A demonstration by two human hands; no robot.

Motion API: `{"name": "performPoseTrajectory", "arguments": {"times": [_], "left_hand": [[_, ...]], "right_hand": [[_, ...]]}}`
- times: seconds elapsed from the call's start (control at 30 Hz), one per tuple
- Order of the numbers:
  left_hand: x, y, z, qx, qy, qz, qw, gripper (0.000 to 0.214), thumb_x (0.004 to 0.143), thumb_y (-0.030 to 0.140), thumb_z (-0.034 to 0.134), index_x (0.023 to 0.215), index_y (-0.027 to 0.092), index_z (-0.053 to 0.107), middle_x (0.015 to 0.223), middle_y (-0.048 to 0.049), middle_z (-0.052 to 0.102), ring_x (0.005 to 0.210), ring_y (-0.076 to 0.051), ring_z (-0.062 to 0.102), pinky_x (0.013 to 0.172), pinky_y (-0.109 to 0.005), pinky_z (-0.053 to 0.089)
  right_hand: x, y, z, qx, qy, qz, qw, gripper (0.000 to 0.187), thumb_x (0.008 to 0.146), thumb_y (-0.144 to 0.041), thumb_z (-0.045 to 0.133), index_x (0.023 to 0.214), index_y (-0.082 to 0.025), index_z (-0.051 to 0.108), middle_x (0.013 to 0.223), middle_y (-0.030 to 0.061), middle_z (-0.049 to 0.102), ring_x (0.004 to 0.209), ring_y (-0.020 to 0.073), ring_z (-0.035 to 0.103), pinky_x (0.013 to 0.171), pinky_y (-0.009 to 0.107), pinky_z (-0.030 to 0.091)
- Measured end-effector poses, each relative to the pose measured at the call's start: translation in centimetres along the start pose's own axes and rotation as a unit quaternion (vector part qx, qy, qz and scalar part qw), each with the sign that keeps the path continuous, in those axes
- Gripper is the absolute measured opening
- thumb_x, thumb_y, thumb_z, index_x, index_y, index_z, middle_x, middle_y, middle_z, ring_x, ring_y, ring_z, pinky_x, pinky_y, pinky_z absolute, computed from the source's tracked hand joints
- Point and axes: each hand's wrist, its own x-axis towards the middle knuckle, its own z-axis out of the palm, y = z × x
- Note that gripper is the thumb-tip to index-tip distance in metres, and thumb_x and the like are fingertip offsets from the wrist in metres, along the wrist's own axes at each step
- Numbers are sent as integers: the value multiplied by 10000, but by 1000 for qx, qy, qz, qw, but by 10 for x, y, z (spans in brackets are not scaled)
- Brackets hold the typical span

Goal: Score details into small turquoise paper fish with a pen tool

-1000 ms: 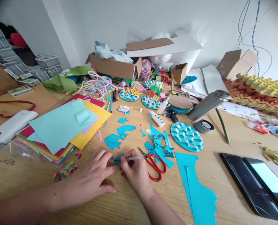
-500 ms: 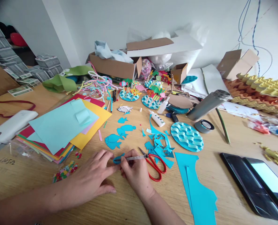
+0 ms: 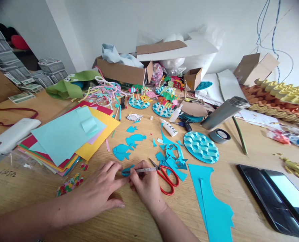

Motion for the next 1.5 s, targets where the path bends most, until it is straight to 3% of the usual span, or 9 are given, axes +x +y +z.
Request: {"name": "performPoseTrajectory", "arguments": {"times": [0.77,1.5], "left_hand": [[-2,-3,3,13,5,9,1000,492,826,544,717,1173,201,652,1255,-144,517,1206,-353,467,1018,-555,440],[-3,-3,4,7,17,9,1000,539,806,520,749,1243,234,615,1227,-117,518,1175,-338,474,1001,-547,451]], "right_hand": [[0,2,0,-10,-7,6,1000,440,783,-609,721,746,-208,542,483,-36,595,370,93,522,359,175,418],[1,3,0,-12,3,7,1000,449,774,-621,720,740,-213,535,474,-39,596,362,100,530,352,178,423]]}}
